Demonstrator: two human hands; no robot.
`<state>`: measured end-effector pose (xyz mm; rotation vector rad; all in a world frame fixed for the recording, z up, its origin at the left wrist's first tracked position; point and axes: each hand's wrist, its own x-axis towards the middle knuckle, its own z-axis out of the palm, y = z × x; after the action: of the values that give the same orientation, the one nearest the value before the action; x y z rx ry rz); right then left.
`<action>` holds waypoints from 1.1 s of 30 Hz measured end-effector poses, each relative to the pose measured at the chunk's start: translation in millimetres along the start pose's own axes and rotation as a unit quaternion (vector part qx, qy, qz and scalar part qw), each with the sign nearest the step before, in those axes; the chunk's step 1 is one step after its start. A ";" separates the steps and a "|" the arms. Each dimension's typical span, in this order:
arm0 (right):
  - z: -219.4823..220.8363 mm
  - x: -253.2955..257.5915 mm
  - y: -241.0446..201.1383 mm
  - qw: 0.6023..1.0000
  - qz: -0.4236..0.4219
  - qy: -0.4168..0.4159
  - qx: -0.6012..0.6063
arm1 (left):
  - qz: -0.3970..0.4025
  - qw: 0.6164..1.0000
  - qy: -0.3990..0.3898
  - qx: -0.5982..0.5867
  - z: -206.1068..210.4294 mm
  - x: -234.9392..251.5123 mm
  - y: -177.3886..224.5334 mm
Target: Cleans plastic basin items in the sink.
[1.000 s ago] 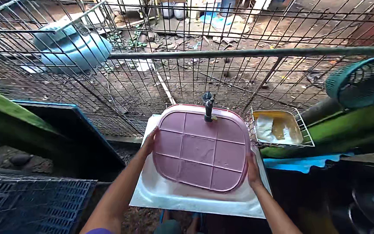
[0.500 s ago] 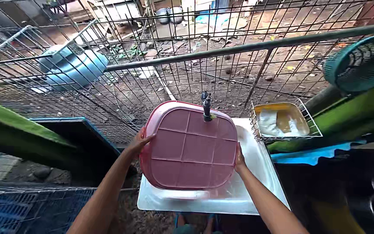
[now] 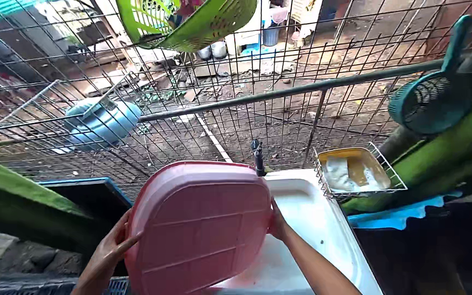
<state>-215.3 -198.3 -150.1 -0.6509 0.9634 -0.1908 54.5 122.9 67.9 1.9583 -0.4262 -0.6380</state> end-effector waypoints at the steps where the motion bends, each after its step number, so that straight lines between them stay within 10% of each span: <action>1: 5.7 -2.2 -0.2 1.000 -0.008 -0.015 0.002 | 0.016 1.000 -0.003 -0.010 -7.9 -9.8 -1.2; 11: 48.4 -20.6 -16.4 0.989 -0.054 -0.137 0.021 | 0.205 0.974 -0.045 -0.081 -57.1 -69.4 10.8; 21: 28.7 -47.5 -8.0 0.983 -0.115 -0.143 0.004 | 0.343 0.921 0.142 -0.119 -36.6 -57.7 26.3; 33: -63.5 -187.5 -117.7 0.958 -0.239 0.052 -0.152 | 0.041 0.958 0.062 -0.278 103.8 22.1 -57.2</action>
<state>-358.6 -238.8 25.6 -1.1660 0.9319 -0.5151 11.2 62.6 -27.1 1.4255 -0.2150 -0.5099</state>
